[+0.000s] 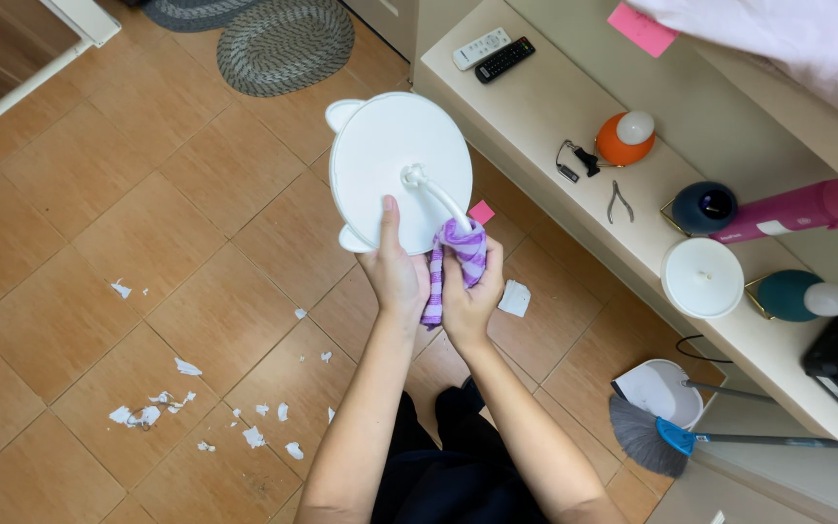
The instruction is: The person cleans a white shelf under a bed using a purple and white striped cloth. They move and wipe several items, including a black electronic device, a pink water bottle, two decorative lamps, a white lamp base, and a remote control. The person also wipes the shelf surface itself.
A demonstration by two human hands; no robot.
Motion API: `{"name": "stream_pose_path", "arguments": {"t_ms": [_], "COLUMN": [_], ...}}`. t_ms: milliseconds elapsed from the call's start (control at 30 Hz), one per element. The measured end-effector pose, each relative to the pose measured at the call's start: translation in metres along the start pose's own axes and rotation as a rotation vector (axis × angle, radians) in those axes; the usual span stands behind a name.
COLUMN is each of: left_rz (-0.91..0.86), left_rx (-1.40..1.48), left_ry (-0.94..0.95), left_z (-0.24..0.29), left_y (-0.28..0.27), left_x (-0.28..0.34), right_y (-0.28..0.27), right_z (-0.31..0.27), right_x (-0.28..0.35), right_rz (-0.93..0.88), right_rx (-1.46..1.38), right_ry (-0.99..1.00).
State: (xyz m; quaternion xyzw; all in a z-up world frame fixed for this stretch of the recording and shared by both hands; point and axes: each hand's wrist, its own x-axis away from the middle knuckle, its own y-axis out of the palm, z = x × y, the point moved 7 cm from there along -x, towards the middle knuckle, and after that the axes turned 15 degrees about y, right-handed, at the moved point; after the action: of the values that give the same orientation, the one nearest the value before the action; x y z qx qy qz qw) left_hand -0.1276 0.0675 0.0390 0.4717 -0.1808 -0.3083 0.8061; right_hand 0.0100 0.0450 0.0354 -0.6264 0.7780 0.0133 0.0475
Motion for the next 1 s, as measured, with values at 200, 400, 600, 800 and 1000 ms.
{"name": "stream_pose_path", "arguments": {"t_ms": [200,400,600,800,1000], "left_rz": [0.062,0.160,0.084,0.089,0.087], "left_rx": [-0.025,0.040,0.156,0.235,0.264], "left_ry": [-0.012,-0.145,-0.283,-0.404,-0.445], "left_z": [-0.009,-0.019,-0.029,-0.017,-0.039], "left_y": [-0.002,-0.018,-0.029,-0.025,-0.031], "left_x": [0.008,0.009,0.006,-0.006,0.005], "right_y": [0.004,-0.021,-0.062,-0.129,-0.056], "right_z": [0.004,0.014,0.013,0.080,0.017], "right_x": [0.001,-0.008,-0.044,-0.080,-0.031], "right_rz": [-0.011,0.018,-0.028,-0.336,-0.708], "right_rx": [-0.016,0.308,-0.393,-0.709,-0.233], "right_ry": [0.028,-0.214,0.322,0.469,0.505]}}
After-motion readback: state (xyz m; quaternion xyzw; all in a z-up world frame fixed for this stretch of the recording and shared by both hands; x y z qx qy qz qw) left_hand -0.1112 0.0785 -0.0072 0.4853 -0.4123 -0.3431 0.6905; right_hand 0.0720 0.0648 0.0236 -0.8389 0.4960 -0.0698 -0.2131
